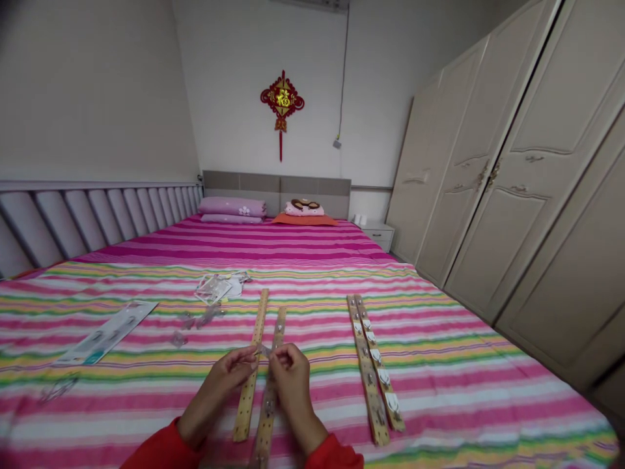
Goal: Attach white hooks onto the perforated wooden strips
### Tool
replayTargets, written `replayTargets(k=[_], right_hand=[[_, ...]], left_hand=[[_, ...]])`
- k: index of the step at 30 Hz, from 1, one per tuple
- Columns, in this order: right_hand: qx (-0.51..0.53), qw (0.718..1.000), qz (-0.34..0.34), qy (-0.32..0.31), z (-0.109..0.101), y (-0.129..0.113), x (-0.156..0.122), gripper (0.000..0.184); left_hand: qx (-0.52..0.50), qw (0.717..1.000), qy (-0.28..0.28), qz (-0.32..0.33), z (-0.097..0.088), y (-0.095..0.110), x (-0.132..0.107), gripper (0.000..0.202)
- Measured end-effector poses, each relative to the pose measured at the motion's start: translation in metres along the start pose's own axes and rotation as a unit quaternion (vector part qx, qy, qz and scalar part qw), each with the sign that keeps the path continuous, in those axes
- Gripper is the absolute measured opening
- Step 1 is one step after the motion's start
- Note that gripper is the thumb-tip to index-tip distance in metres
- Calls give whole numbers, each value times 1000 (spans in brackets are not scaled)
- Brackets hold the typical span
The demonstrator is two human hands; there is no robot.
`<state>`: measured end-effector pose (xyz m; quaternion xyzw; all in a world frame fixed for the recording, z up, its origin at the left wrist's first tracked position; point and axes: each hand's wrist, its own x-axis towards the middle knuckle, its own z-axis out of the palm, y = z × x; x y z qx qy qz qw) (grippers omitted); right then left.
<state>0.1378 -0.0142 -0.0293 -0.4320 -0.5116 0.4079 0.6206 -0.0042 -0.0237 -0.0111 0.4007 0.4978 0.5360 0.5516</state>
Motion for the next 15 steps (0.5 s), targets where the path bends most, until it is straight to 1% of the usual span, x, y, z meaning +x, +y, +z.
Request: replayTargets(k=[2,3,5,6,9,11,13,15], right_hand=[[91,992,90,-2,1,6,1,21],[121,985,124,-5,2,8,1,25],[149,975,166,0,2,13,1,28],[149,974,172,8,1,16,0,29],[120,983,131,48,-8,21,1,25],[88,989,99,58,-16,24,2,21],[58,994,84,48,-24,27,1,17],[37,996,77,35,-29,29,-1,15]], left_hand=[[40,998,11,45,2,-7,6,43],[51,997,10,55,2,-11,9,43],[62,996,8,57,0,-19,15,42],[65,996,15,58,-2,-23,18,42],[84,992,55,78,-13,-32,25,37],[123,986,58,92,-22,-37,27,34],[192,974,27,117,-27,-41,25,30],[281,945,-11,167,-28,-44,20,29]])
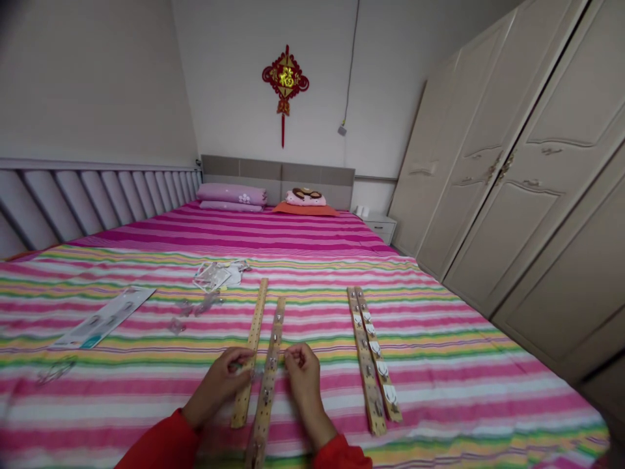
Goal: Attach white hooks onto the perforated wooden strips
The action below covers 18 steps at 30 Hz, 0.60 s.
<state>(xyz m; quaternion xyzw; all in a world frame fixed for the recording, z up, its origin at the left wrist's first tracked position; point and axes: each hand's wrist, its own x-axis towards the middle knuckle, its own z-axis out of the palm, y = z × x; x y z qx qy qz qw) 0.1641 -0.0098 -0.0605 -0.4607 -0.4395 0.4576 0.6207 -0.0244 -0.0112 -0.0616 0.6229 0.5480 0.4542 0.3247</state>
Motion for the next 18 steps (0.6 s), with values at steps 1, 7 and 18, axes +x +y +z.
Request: replayTargets(k=[1,7,18], right_hand=[[-7,1000,-4,-2,-1,1,-1,15],[-10,1000,-12,-10,1,1,-12,15],[-9,1000,2,-9,-1,2,-14,16]], left_hand=[[43,998,-12,36,2,0,-4,28],[215,968,0,128,16,-7,-18,30],[266,960,-36,78,14,-2,-13,47]])
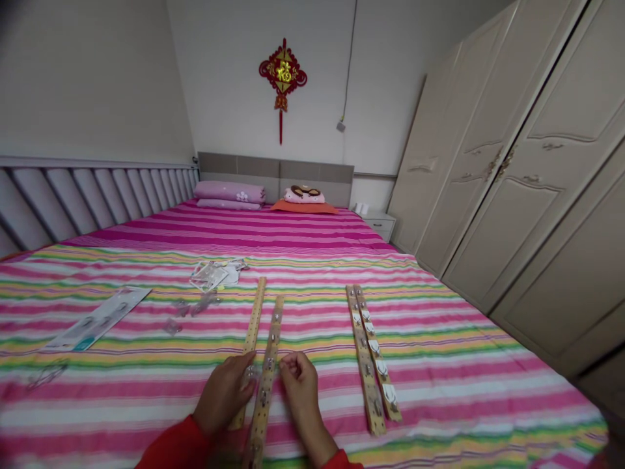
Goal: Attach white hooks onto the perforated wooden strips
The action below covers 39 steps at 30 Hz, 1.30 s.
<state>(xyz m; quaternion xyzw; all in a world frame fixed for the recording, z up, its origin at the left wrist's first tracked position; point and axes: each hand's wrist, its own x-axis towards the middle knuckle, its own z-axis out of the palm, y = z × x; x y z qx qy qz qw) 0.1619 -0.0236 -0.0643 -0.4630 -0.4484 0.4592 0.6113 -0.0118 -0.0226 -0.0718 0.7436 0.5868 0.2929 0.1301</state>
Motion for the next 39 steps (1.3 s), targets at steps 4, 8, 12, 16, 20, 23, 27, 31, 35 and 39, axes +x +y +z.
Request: replayTargets(k=[4,8,12,16,20,23,27,31,35,39], right_hand=[[16,1000,11,-8,2,-4,-2,18],[42,998,28,-39,9,-10,-3,22],[48,996,37,-72,18,-16,-2,26],[55,993,34,-100,25,-21,-1,30],[60,992,36,-102,28,-22,4,34],[69,991,47,-108,27,-21,7,38],[53,992,8,-112,23,-24,9,45],[-30,989,-54,-132,17,-32,9,34],[-12,989,-23,-144,14,-29,10,22],[62,991,28,-118,15,-23,16,29]], left_hand=[[-232,963,42,-128,-15,-2,5,36],[-604,716,-7,-350,-32,1,7,30],[-739,533,-22,-412,-41,15,6,19],[-775,497,-40,-388,-39,32,5,18],[-777,499,-62,-380,-34,41,3,16],[-771,508,-81,-376,-30,44,2,16],[-750,550,-114,-350,-29,46,1,23],[-710,601,-133,-341,-28,44,-1,24],[-686,623,-156,-342,-26,38,-1,26],[-693,612,-183,-335,-30,37,3,34]])
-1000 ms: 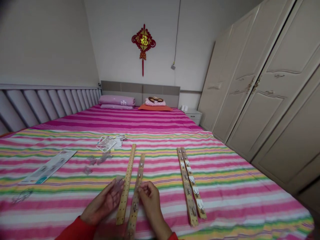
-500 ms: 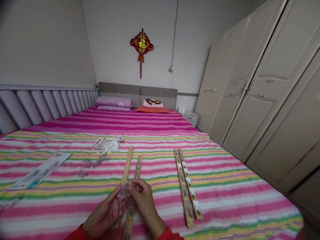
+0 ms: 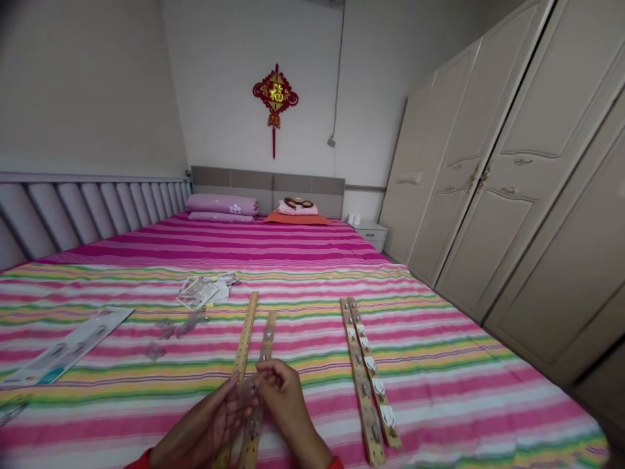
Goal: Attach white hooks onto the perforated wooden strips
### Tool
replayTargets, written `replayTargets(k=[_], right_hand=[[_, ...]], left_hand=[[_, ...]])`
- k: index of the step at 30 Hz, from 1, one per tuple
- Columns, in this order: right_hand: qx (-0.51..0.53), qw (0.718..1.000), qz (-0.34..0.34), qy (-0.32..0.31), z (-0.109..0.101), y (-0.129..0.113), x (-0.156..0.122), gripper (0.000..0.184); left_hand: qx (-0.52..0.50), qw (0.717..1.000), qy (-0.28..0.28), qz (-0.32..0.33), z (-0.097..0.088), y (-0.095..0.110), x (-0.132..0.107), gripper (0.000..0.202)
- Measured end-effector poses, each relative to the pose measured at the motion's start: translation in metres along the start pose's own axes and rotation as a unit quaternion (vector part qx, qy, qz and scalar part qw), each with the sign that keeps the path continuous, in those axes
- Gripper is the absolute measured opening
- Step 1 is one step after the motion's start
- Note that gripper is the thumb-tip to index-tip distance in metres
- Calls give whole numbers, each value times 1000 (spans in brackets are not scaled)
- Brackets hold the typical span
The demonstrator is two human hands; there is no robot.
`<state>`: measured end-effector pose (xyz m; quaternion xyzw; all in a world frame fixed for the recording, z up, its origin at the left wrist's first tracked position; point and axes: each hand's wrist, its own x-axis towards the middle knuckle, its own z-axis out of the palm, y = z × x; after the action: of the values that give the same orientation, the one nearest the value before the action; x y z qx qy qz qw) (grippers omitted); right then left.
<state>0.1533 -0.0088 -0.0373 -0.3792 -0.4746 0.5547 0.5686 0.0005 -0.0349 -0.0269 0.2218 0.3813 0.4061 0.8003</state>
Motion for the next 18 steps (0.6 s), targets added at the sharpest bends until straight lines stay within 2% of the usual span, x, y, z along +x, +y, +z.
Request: replayTargets(k=[2,5,10,12,18], right_hand=[[15,999,12,32,0,1,5,28],[35,997,34,68,3,2,15,25],[58,993,44,95,9,6,30,28],[67,992,52,99,8,8,37,32],[66,992,62,90,2,17,56,36]], left_hand=[[19,999,-10,26,4,3,1,32],[103,990,-1,91,10,7,11,33],[248,946,34,206,13,17,41,31],[267,933,53,234,14,23,49,31],[276,918,80,272,14,36,70,29]])
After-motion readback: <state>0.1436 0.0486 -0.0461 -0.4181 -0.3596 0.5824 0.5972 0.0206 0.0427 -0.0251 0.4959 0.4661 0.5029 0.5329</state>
